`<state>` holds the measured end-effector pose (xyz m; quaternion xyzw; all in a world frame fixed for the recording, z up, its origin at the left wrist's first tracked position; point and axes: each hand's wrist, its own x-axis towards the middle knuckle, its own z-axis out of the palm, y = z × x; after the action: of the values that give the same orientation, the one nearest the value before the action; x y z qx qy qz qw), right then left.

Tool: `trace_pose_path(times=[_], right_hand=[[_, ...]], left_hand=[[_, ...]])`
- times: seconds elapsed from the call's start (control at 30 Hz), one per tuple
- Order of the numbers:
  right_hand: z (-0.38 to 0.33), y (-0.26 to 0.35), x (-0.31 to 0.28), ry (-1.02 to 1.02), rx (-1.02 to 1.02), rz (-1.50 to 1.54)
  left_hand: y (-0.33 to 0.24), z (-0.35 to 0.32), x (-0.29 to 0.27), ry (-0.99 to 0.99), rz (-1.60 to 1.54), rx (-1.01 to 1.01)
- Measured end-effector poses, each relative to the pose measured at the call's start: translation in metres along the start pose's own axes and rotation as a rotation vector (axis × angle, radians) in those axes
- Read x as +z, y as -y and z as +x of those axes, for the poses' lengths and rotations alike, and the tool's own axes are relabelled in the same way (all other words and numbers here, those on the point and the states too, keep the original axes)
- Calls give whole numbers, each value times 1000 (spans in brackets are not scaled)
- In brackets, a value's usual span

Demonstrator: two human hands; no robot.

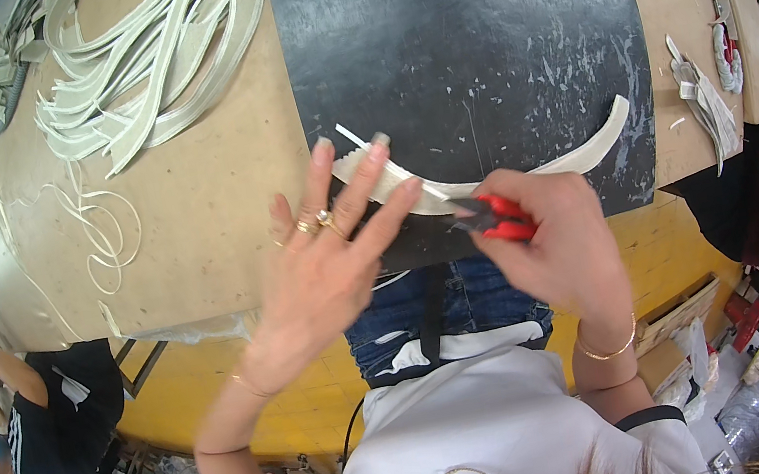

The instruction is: The person uses red-handled scissors to trim white fabric strips on a black cutting mat. They repeatedly cut along the edges of curved pieces, remove small offcuts, and place trimmed pieces aside on the table.

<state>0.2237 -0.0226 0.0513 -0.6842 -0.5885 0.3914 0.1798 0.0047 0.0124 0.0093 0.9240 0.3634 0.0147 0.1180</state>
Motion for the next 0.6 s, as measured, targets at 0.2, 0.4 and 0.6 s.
trace_pose_path(times=[0.2, 0.4, 0.6], right_hand=[[-3, 11, 16, -91, -22, 59], [0, -9, -2, -96, -11, 10], [2, -15, -6, -59, 14, -25]], left_hand=[[12, -7, -9, 47, -33, 124], [1, -7, -3, 60, -170, 41], [-6, -8, -3, 61, -248, -36]])
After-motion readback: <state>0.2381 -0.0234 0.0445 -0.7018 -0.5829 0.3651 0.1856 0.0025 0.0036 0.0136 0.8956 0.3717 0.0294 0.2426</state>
